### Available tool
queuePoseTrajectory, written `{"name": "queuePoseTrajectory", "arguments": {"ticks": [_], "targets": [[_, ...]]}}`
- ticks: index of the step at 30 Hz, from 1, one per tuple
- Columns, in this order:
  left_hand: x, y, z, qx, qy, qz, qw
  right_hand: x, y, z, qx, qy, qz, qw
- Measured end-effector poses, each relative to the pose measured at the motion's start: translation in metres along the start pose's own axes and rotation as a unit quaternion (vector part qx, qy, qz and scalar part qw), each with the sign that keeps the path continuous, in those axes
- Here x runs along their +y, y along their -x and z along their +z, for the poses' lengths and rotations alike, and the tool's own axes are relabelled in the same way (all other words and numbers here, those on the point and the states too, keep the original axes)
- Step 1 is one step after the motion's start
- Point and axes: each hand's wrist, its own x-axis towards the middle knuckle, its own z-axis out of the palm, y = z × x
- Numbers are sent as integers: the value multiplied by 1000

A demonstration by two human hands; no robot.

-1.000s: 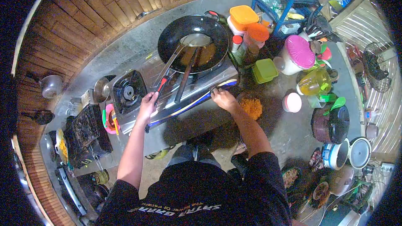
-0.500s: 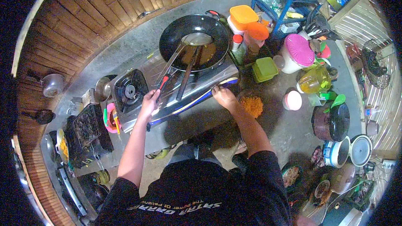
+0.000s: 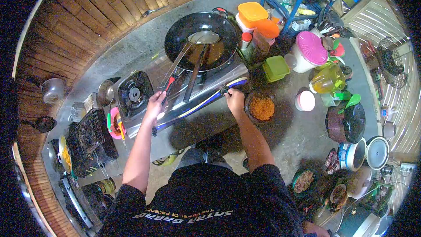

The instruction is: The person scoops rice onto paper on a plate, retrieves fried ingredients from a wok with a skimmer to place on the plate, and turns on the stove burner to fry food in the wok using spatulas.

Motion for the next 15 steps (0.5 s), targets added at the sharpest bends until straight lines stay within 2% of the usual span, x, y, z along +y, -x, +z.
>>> {"name": "queuePoseTrajectory", "arguments": {"ticks": [3,4,8,11,14,15], "targets": [[2,1,1,-1,0,4,1000,-9,-9,-10,-106,156,-87,978],[3,3,1,-2,-1,0,1000,-1,-13,-8,-154,220,-158,950],[1,2,5,10,14,-1,1000,-6,-24,-17,-181,357,-377,836],[-3,-1,5,16,11,7,1000,-13,-31,-22,-212,380,-437,787],[-6,-4,2,3,14,6,1000,-16,-34,-21,-236,385,-459,765],[-3,-2,2,-5,19,4,1000,-14,-33,-20,-226,373,-457,776]]}}
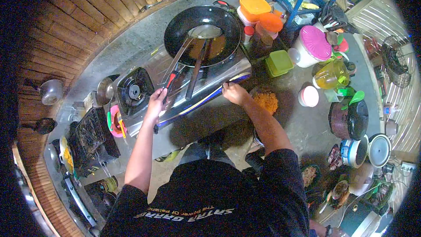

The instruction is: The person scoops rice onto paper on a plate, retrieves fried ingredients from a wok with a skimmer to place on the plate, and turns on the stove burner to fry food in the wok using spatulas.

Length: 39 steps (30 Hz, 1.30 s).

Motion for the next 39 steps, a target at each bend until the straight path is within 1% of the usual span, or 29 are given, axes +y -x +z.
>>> {"name": "queuePoseTrajectory", "arguments": {"ticks": [2,5,7,11,14,20,26,29,32,35,38,39], "targets": [[8,5,1,3,-27,-10,1000,1,1,4,31,-16,13,999],[11,9,0,1,-35,-21,999,-3,2,2,-21,-49,95,994],[10,6,1,6,-25,-17,1000,-6,6,3,0,-89,162,983],[4,3,4,17,-6,-6,1000,-10,15,24,21,-187,256,948],[5,3,0,7,-13,-9,1000,-15,16,16,56,-257,325,908],[7,4,1,9,-24,-4,1000,-23,17,18,104,-285,361,882],[5,3,0,2,-15,-3,1000,-24,17,20,110,-288,368,877],[1,0,-2,2,-14,0,1000,-25,18,17,130,-297,364,873],[4,2,-2,-7,-23,1,1000,-26,18,16,102,-303,381,868],[4,3,-2,-4,-27,5,1000,-28,20,9,120,-311,390,858],[8,6,-1,-1,-28,4,1000,-29,33,-3,167,-303,406,846],[9,7,0,-2,-27,2,1000,-29,43,-1,167,-266,436,843]]}}
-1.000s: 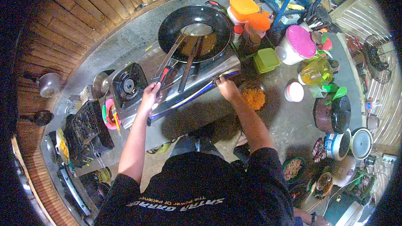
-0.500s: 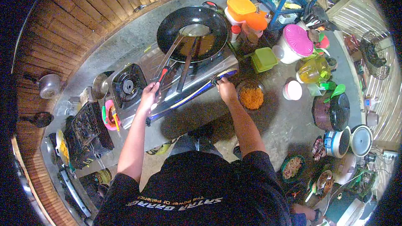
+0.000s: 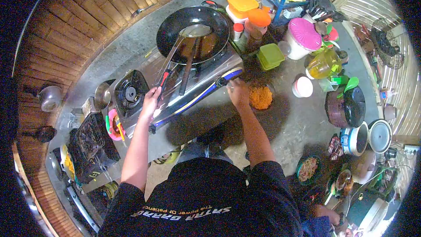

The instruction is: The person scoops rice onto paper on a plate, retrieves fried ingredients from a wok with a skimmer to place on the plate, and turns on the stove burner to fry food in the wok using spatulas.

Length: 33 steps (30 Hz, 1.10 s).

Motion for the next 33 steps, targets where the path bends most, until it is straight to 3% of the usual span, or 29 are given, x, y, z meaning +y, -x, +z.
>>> {"name": "queuePoseTrajectory", "arguments": {"ticks": [2,5,8,10,14,17,20,21,22,24,26,29,31,33], "targets": [[0,-1,0,-7,-3,-3,1000,27,19,-9,48,70,37,996],[-2,-5,-4,-19,2,2,1000,57,46,-34,1,109,108,988],[-2,-4,-3,-24,10,0,1000,88,69,-39,-35,239,-2,970],[-4,-5,-3,-24,17,3,1000,99,75,-30,-44,201,24,978],[-3,-5,-3,-17,12,-7,1000,93,64,-33,-176,125,150,965],[4,3,2,-6,-5,1,1000,146,81,15,-140,255,8,957],[-1,6,0,-2,14,5,1000,152,77,26,-165,264,55,949],[-2,8,0,1,23,4,1000,175,80,52,-87,50,153,983],[-3,11,0,3,37,-3,999,211,90,93,-3,-167,242,956],[-3,19,0,7,67,-16,998,221,96,101,36,-221,266,937],[-12,19,-1,9,66,-21,998,180,85,50,-56,98,143,983],[-15,21,-1,14,63,-25,998,159,74,25,-80,76,129,985],[-16,20,-1,15,57,-19,998,172,66,40,-146,-14,244,959],[-15,19,0,12,51,-20,998,183,62,44,-188,69,194,960]]}}
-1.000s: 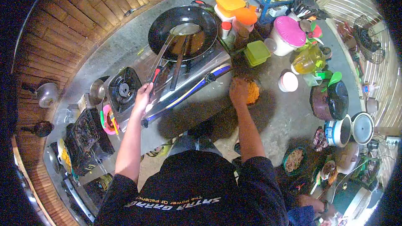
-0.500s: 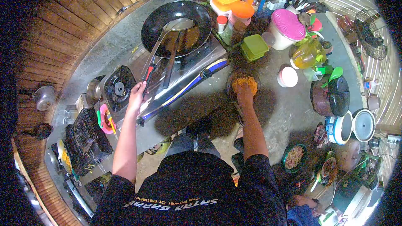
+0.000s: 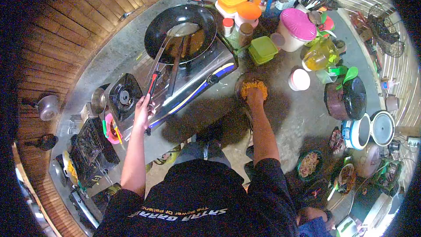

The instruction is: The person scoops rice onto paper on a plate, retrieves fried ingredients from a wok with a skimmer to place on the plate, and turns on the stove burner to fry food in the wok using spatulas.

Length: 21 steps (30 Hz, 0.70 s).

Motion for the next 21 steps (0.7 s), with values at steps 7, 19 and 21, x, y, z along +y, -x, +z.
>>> {"name": "queuePoseTrajectory", "arguments": {"ticks": [7,19,21], "targets": [[4,0,-1,-11,-12,0,1000,-40,30,-65,158,-99,46,981],[3,-2,-4,-24,3,-1,1000,2,14,-54,138,-528,182,818],[2,-3,-3,-17,11,9,1000,5,12,-56,140,-555,170,802]]}}
